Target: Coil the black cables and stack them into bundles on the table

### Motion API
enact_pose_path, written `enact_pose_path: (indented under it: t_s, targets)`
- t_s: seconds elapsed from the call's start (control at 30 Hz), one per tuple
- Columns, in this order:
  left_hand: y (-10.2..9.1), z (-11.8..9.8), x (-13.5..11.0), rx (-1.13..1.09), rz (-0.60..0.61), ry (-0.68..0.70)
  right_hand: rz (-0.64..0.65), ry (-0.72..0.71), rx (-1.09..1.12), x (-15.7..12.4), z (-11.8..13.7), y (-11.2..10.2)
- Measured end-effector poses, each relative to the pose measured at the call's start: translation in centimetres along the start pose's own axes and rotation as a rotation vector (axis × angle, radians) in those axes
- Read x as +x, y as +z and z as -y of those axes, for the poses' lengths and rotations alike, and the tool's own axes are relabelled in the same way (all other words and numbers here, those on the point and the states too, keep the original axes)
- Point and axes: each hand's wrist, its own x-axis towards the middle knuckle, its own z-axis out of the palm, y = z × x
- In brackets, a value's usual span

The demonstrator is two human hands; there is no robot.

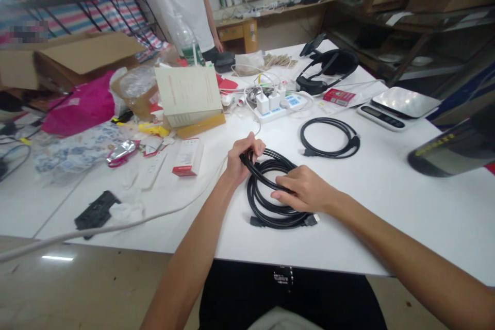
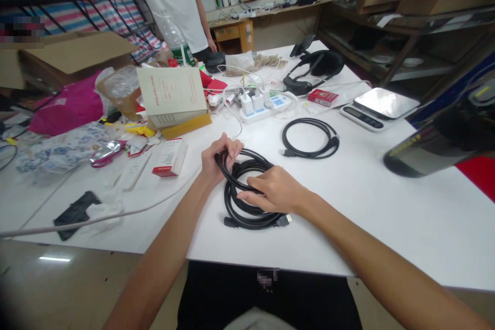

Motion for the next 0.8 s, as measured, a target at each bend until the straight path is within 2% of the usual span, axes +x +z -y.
enact_pose_path:
  t_s: [0.23, 0.37, 0.53, 0.63, 0.8]
  targets:
    - [0.4, -0.1, -0.5, 0.055, 0.031, -0.007, -0.140, -0.025, 0.004, -0.2, -0.2, -0.9]
    - [0.7, -0.2, -0.8, 0.123, 0.051, -0.115, -0.247, -0.020, -0.062, -0.4, -0.5, -1.3]
    - [0.8, -0.7, -0.6, 0.117, 0.097, -0.169, -0.274, -0.054, -0.123, -0.5, -0.2, -1.3]
    - [0.4, -1.1, -0.3, 0.143, 0.210, -0.217, -0.257, -0.107, -0.134, -0.4, 0.1, -1.1]
    - [-0.9, -1.2, -0.1, 0.222, 0.296, -0.245, -0.074, -0.046, -0.056, -0.5, 0.3, -1.0]
